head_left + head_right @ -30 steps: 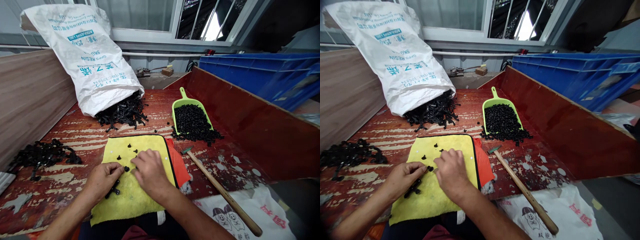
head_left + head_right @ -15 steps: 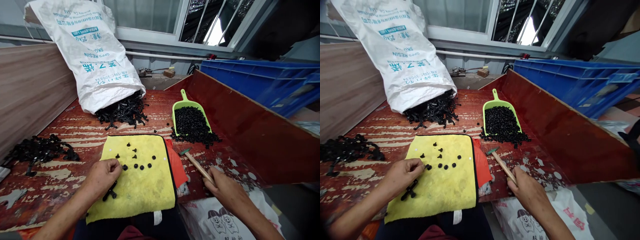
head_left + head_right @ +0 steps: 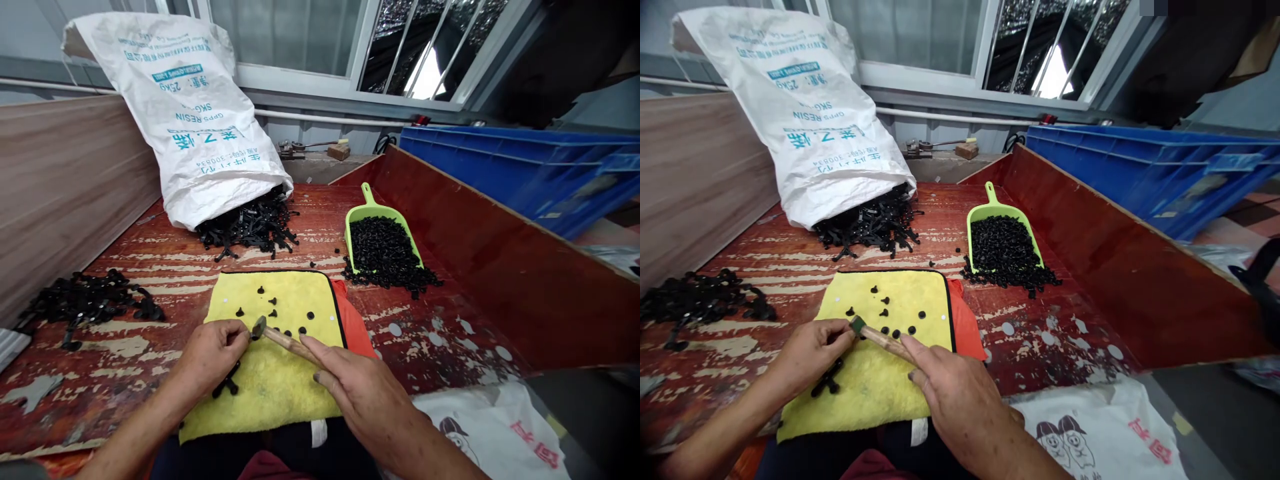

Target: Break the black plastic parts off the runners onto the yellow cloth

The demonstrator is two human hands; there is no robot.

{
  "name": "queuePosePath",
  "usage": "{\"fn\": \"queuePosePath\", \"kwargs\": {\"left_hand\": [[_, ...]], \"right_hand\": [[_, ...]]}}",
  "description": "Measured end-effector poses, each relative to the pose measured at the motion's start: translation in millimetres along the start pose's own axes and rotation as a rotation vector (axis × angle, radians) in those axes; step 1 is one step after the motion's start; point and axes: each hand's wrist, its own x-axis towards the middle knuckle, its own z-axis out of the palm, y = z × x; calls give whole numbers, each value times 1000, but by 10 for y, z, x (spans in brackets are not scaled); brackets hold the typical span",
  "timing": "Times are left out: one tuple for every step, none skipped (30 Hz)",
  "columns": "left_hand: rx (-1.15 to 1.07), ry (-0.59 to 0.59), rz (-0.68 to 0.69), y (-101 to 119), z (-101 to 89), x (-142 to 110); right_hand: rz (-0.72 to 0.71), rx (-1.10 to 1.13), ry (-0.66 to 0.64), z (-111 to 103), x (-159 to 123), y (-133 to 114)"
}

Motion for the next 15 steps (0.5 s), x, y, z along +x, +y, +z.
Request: {"fn": "queuePosePath", "kwargs": {"left_hand": [[-2, 6, 7, -5, 2, 0], [-3, 12, 14, -10, 5, 0], [-5, 19, 22, -16, 7, -1], [-8, 24, 29, -21, 10, -1], [-9, 29, 36, -25, 12, -1], [-10, 34, 42, -29, 13, 0], [-10, 38, 47, -31, 14, 0], [-10, 41, 51, -33, 15, 0], [-10, 43, 55, -35, 16, 0], [-10, 44, 58, -37, 18, 0], [-11, 45, 61, -38, 21, 1], [-11, 46, 62, -38, 26, 3], [-12, 46, 62, -39, 31, 5], [-12, 45, 60, -38, 37, 8], [-14, 44, 56, -36, 41, 12]], "right_hand": [[-18, -35, 37, 46, 26, -8], [-37, -60, 76, 90, 41, -2], [-48, -80, 103, 131, 48, 16], [-52, -99, 109, 171, 50, 41], [-48, -121, 95, 208, 49, 68], [-37, -140, 65, 240, 48, 93], [-25, -151, 38, 263, 47, 112], [-16, -148, 25, 277, 46, 125], [-15, -130, 33, 282, 47, 130], [-21, -103, 63, 282, 48, 129], [-30, -77, 99, 279, 49, 122], [-37, -63, 125, 281, 50, 114], [-39, -67, 135, 288, 51, 105], [-35, -83, 118, 303, 52, 97], [-25, -99, 86, 323, 53, 92]]}}
